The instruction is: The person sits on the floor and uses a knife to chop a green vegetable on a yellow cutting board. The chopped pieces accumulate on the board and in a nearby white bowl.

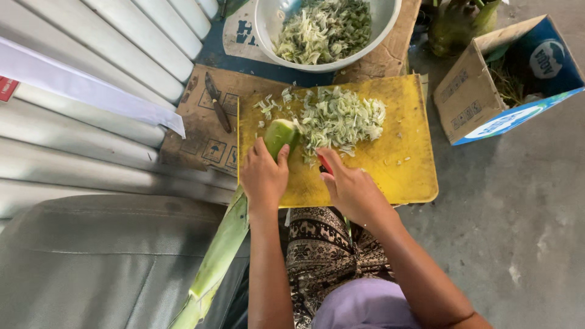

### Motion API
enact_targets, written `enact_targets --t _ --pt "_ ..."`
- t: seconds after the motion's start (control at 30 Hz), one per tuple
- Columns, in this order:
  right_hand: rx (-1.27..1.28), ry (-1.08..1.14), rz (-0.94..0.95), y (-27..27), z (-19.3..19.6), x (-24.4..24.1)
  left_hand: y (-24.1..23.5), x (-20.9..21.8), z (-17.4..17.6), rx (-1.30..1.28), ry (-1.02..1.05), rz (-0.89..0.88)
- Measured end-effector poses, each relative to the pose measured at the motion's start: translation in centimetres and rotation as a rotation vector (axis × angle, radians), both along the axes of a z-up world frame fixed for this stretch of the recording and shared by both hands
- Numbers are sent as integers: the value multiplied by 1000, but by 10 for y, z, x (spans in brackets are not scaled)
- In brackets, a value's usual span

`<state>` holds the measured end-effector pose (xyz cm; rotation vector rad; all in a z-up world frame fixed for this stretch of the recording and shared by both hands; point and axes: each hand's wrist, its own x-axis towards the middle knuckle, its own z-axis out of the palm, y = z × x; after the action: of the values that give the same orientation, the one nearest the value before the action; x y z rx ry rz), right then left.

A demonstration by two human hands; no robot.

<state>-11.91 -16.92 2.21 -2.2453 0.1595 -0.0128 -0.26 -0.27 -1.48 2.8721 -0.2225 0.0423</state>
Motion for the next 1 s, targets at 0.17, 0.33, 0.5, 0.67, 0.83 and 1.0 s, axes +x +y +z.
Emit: enact_targets --t 0.17,0.33,0.5,0.67,0.83,1.0 --pt "-59 -58 27 12 -7 -9 1 2 1 -4 15 24" --pt "-145 -27 15 25 -24 5 -3 3 -2 45 -1 32" --pt "-71 106 1 28 -16 45 -2 10 -11 99 -89 -11" --pt "-3 77 3 13 -15 67 -1 6 -10 56 -105 -3" --pt "9 87 7 13 -14 32 3 13 -5 -21 -26 16" --pt "-50 -183 18 24 -25 5 2 11 -6 -4 -65 16"
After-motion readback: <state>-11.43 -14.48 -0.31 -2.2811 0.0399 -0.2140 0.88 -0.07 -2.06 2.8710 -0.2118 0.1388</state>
